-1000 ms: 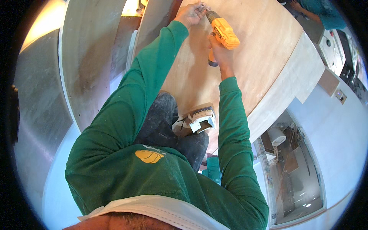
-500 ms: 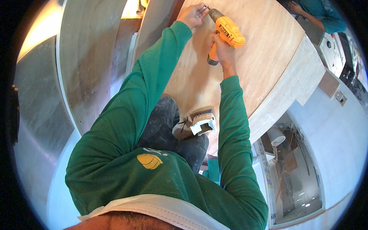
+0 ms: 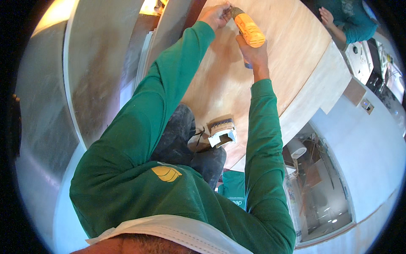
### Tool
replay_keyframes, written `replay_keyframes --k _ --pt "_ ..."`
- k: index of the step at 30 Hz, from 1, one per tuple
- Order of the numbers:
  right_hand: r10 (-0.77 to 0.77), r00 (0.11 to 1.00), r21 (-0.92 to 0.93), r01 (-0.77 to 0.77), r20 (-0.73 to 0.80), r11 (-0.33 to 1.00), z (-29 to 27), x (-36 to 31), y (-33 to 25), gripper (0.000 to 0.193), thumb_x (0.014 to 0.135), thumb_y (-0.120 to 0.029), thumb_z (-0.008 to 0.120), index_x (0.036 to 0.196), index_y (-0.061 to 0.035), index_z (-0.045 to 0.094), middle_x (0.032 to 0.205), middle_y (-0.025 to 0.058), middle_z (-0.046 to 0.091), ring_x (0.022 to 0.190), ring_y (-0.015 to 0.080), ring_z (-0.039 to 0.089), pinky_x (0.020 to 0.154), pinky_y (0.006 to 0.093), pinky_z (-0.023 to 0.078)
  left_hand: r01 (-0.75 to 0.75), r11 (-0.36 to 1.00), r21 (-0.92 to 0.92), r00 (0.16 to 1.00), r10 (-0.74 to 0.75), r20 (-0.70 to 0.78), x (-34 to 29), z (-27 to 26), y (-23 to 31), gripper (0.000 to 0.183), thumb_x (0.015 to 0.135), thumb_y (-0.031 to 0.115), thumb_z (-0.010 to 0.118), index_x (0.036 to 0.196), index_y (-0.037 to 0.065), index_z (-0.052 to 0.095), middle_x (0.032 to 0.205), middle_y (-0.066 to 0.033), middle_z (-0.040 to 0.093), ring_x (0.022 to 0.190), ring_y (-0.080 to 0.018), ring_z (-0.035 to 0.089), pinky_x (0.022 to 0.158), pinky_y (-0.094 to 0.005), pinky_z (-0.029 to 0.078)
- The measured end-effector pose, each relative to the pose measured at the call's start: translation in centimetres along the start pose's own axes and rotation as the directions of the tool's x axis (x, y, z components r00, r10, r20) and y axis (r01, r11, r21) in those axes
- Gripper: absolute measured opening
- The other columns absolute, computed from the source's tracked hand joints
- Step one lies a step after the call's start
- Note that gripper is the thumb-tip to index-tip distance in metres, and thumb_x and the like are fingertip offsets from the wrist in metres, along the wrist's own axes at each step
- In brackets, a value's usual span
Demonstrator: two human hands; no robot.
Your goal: The person uses a yellow cordless drill to drive screws into a large wooden panel, securing it to a wall or frame. A second person assists by holding the panel steady. The camera wearer repeatedly positions screws and operates the drill to fasten the wood.
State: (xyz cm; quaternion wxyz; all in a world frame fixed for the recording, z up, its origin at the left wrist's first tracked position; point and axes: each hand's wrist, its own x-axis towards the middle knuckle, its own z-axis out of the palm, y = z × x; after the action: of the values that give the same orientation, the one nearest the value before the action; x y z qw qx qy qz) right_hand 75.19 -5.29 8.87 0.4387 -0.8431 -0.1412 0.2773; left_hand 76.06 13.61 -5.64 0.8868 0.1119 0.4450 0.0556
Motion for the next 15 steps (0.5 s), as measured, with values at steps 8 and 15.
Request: replay_keyframes --k 8,15 --pt "0.060 0.996 0.086 -0.065 0.062 0.994 -4.0 5.6 -7.6 0.029 0.090 -0.016 0.074 0.115 -0.0006 0.070 0.086 0.0063 0.068 0.064 0.0165 0.066 0.059 0.0325 0.056 -0.014 0.970 -0.243 0.896 0.120 0.428 8.4 4.7 0.6 0.014 0.110 0.017 0.064 0.108 0.004 0.068 0.098 -0.0065 0.073 0.087 -0.0155 0.070 0.075 -0.0227 0.060" --pt "0.048 0.992 -0.027 -0.045 0.120 0.999 -6.1 13.5 -12.4 0.023 0.094 -0.015 0.075 0.112 -0.0034 0.067 0.080 0.0052 0.063 0.063 0.0163 0.064 0.059 0.0325 0.056 0.018 0.858 -0.513 0.862 0.247 0.442 15.1 11.6 2.3 0.016 0.111 0.018 0.060 0.108 0.004 0.068 0.098 -0.0054 0.072 0.086 -0.0151 0.070 0.076 -0.0248 0.062"
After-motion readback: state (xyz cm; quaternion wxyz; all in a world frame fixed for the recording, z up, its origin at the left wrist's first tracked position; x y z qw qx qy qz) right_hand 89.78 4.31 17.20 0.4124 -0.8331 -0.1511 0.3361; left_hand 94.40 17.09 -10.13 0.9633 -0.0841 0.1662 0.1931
